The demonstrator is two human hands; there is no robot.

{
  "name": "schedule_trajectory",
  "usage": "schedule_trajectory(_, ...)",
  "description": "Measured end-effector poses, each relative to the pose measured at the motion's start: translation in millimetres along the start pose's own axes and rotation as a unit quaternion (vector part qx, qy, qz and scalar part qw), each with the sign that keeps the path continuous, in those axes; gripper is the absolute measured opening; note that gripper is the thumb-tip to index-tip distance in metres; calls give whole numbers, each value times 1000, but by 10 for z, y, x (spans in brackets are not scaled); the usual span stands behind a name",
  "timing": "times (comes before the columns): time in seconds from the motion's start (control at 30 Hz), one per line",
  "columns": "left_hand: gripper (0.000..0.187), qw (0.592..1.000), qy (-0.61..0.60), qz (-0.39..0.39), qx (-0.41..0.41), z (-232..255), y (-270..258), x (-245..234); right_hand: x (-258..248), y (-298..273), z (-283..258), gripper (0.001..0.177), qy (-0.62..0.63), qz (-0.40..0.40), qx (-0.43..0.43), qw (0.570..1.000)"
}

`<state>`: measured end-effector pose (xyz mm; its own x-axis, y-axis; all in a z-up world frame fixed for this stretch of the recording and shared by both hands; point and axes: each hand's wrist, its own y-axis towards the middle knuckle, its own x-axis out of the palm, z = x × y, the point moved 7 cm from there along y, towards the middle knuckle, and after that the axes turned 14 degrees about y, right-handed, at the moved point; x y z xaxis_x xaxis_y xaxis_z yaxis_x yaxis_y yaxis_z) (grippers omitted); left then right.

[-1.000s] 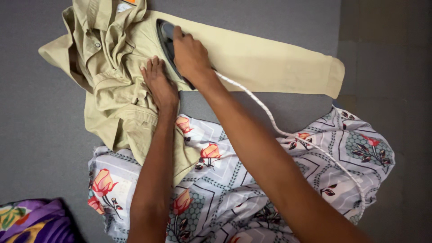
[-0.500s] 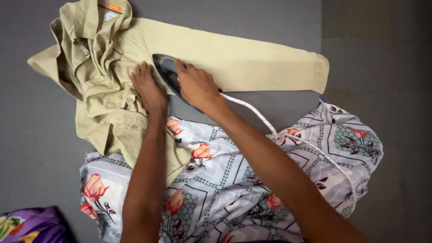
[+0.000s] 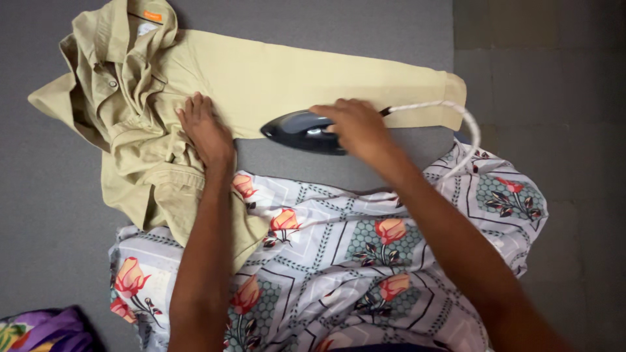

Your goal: The person irons a beige shirt laid flat on a gray surface. They use a black electric iron in their right hand and hold the fabric with their left hand, moving the iron back and forth across the shirt's body and sleeve.

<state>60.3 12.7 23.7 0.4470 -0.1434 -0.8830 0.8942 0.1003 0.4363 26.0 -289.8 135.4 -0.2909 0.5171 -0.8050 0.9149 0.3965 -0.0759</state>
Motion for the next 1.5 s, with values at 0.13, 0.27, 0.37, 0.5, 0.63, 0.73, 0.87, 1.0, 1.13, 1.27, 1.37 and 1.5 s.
schedule_trajectory(0.13, 33, 1000, -3, -2, -12, 21, 35, -26, -335, -169, 437, 54, 33, -19, 76, 996)
schedule_trajectory(0.27, 37, 1000, 7, -2, -10, 32, 22, -40, -628, -347, 799, 49, 56, 12, 101, 993)
schedule_trajectory(0.37, 38, 1000, 15, -1, -6, 42, 22, -45, -825, -471, 995, 51, 41, 43, 69, 996)
schedule_trajectory(0.5, 36, 1000, 15, -1, -11, 42, 21, -42, -863, -553, 1138, 50, 46, 69, 47, 995)
schedule_trajectory(0.63, 35, 1000, 6, 1, -12, 54, 18, -46, -815, -493, 1162, 49, 44, 69, 42, 996)
schedule_trajectory(0.73, 33, 1000, 2, 2, -12, 49, 25, -48, -771, -410, 1056, 48, 45, 73, 22, 996)
schedule_trajectory(0.87, 35, 1000, 3, -4, -20, 35, 6, -24, -608, -263, 845, 49, 81, 73, 22, 994)
schedule_trajectory(1.0, 40, 1000, 16, -7, -10, 13, 20, -3, -366, 32, 542, 49, 94, 65, 29, 993)
schedule_trajectory(1.13, 37, 1000, 4, -6, -19, 3, 12, 37, -149, 333, 181, 49, 82, 65, -18, 994)
schedule_trajectory(1.27, 46, 1000, 8, -14, -18, -26, -11, 55, 84, 580, -139, 51, 74, 71, -46, 994)
schedule_trajectory(1.37, 41, 1000, 5, -2, -15, -17, 6, 50, 235, 732, -352, 50, 71, 87, -63, 992)
schedule_trajectory(1.5, 49, 1000, -5, -14, -9, -21, 6, 34, 455, 1000, -558, 47, 76, 83, -41, 993)
